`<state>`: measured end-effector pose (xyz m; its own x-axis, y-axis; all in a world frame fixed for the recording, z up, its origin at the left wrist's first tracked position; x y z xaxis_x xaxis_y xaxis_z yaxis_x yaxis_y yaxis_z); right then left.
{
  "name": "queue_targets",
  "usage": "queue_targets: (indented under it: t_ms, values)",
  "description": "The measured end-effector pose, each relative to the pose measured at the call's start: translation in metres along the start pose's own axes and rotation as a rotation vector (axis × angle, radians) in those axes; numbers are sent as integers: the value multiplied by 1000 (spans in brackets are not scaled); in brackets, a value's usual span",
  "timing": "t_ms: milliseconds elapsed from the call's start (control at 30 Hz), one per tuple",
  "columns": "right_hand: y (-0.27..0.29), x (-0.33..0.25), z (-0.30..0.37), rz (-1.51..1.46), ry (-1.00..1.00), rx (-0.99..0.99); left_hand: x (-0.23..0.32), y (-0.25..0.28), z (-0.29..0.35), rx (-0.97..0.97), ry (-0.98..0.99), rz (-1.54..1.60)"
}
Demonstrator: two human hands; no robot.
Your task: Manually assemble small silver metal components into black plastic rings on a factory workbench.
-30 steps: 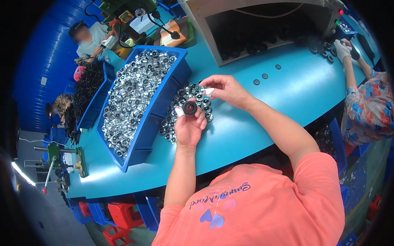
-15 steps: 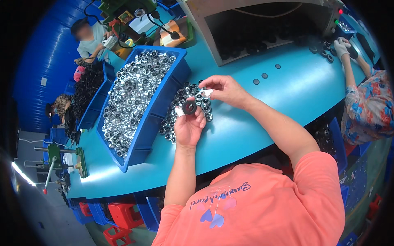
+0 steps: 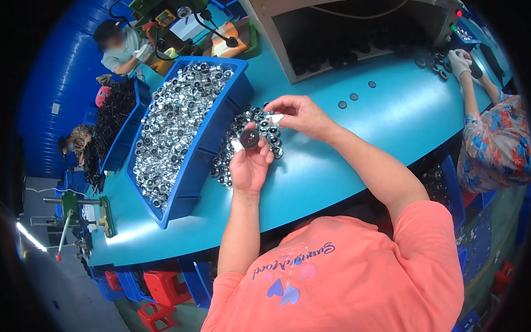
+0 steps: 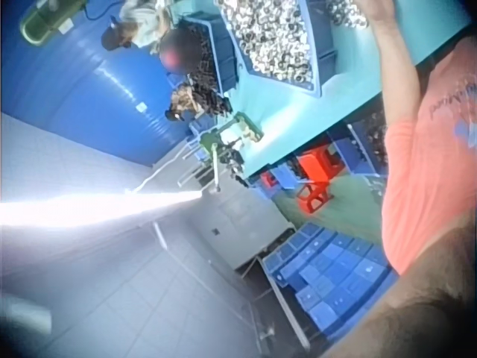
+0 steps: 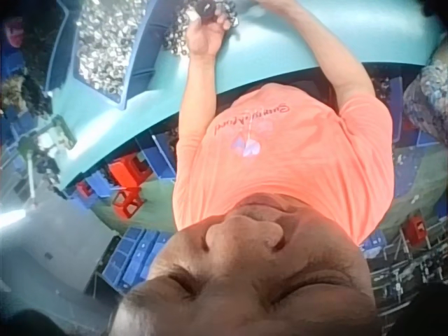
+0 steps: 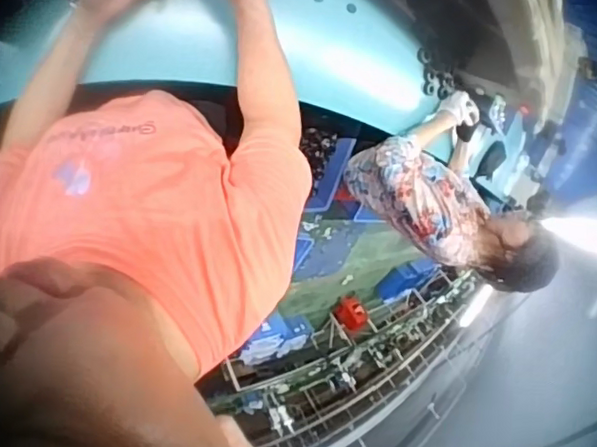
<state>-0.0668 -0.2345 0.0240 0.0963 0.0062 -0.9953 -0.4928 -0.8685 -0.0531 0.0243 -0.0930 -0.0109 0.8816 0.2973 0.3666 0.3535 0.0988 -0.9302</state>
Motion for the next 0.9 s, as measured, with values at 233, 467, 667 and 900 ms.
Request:
queue_targets:
  t_ms: [233,467,667,900]
  values:
    - [0,1,0,10,8,-4,-1,2,1,7,-29,-2]
    - [-1,1,1,-12,-42,-56,2,0,0,6,-54,-28]
    - [-11,-5,4,58,88,-157,2,3,-1,11,-73,-84]
    - [-17,-5,6,11,34,-206,1,2,0,33,-58,-64]
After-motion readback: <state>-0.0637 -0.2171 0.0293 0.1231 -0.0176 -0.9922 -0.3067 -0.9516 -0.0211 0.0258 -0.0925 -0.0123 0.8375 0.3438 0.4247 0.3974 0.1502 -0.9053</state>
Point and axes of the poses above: each hand's wrist, its own z-axis away from the middle knuckle, its own y-axis out of the back of the hand, x = y × z, the point moved 7 cm from there along -z, towards the middle knuckle, and after that the axes turned 8 degrees about z, right-handed, at the moved point
